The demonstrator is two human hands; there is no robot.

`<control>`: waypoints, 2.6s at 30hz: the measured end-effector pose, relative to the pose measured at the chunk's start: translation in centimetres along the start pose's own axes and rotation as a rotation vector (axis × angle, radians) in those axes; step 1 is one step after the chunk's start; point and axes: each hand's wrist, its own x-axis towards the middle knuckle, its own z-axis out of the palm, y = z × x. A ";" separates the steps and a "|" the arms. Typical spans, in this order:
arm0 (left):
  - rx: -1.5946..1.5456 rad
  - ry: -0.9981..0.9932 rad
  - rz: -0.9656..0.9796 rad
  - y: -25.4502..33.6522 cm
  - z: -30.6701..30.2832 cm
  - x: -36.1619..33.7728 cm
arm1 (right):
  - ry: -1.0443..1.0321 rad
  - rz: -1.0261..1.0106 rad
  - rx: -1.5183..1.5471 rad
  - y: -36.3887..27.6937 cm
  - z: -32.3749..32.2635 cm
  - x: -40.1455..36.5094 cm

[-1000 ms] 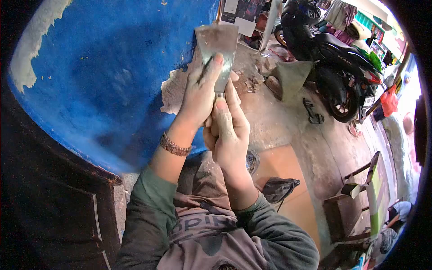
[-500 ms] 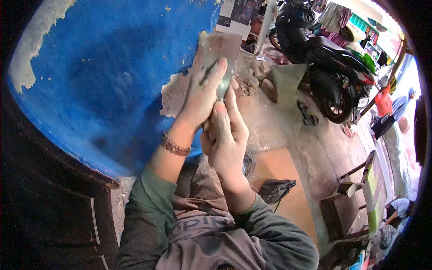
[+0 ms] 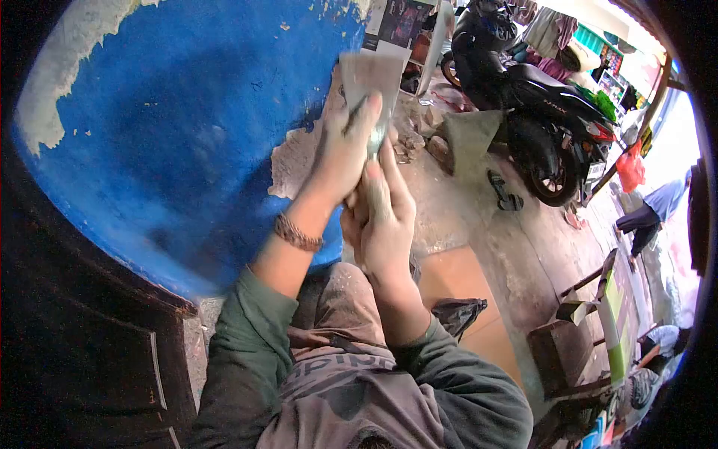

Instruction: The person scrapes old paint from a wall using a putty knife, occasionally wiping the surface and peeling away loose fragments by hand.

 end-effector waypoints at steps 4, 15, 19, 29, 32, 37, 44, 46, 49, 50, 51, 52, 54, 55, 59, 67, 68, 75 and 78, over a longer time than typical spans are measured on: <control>0.013 0.049 -0.043 -2.1 -0.1 -1.8 | 0.034 0.120 -0.046 0.4 -0.9 -1.8; 0.000 0.046 -0.024 -0.5 0.2 -0.9 | 0.018 0.067 -0.007 -0.2 -0.3 -1.2; -0.014 0.054 -0.109 -1.2 -0.1 -1.7 | -0.005 0.069 0.069 0.4 -0.7 -1.5; 0.014 0.047 -0.040 -0.8 -0.1 -0.9 | -0.021 -0.130 0.059 4.1 -1.7 0.1; -0.001 0.047 0.054 -1.0 -0.1 0.4 | -0.022 -0.094 0.044 1.7 -0.4 0.6; 0.007 0.005 -0.080 0.3 -0.1 -0.4 | -0.017 0.000 0.052 0.3 0.2 -0.3; -0.027 -0.006 -0.031 0.9 -0.1 1.2 | 0.028 0.047 0.070 -1.0 1.2 -0.2; 0.014 -0.003 -0.026 0.6 -0.4 0.6 | 0.028 0.018 0.113 0.0 1.1 0.2; 0.024 0.008 -0.018 -0.5 -0.5 -0.3 | 0.030 0.061 0.051 0.3 0.5 -0.8; 0.043 0.033 0.016 -0.9 -0.4 0.2 | 0.030 0.069 0.032 0.2 0.7 -0.7; 0.062 0.055 0.045 -0.8 -0.3 0.6 | 0.030 0.077 0.013 0.1 0.9 -0.7; 0.048 0.016 0.020 0.6 -0.1 1.2 | 0.029 0.028 0.009 -0.6 1.5 0.3; 0.115 -0.054 0.087 3.0 -0.1 3.4 | 0.002 -0.132 -0.047 -0.6 1.8 3.0; 0.153 -0.027 0.053 3.9 0.3 3.6 | 0.006 -0.131 -0.047 -0.8 1.8 2.9; 0.045 -0.018 -0.034 0.6 -0.3 2.0 | 0.014 -0.139 -0.090 0.4 0.5 1.2; 0.029 -0.049 -0.024 3.5 0.0 3.0 | 0.059 -0.120 -0.068 -0.8 1.9 2.1; 0.028 -0.032 -0.021 3.4 0.2 2.7 | 0.050 -0.120 -0.054 -0.8 2.0 2.1; 0.051 -0.005 0.055 0.6 -0.4 1.2 | 0.041 -0.028 -0.030 0.0 1.2 0.7; 0.115 -0.027 -0.021 2.8 -0.3 2.1 | 0.028 0.027 0.045 -2.7 2.7 0.5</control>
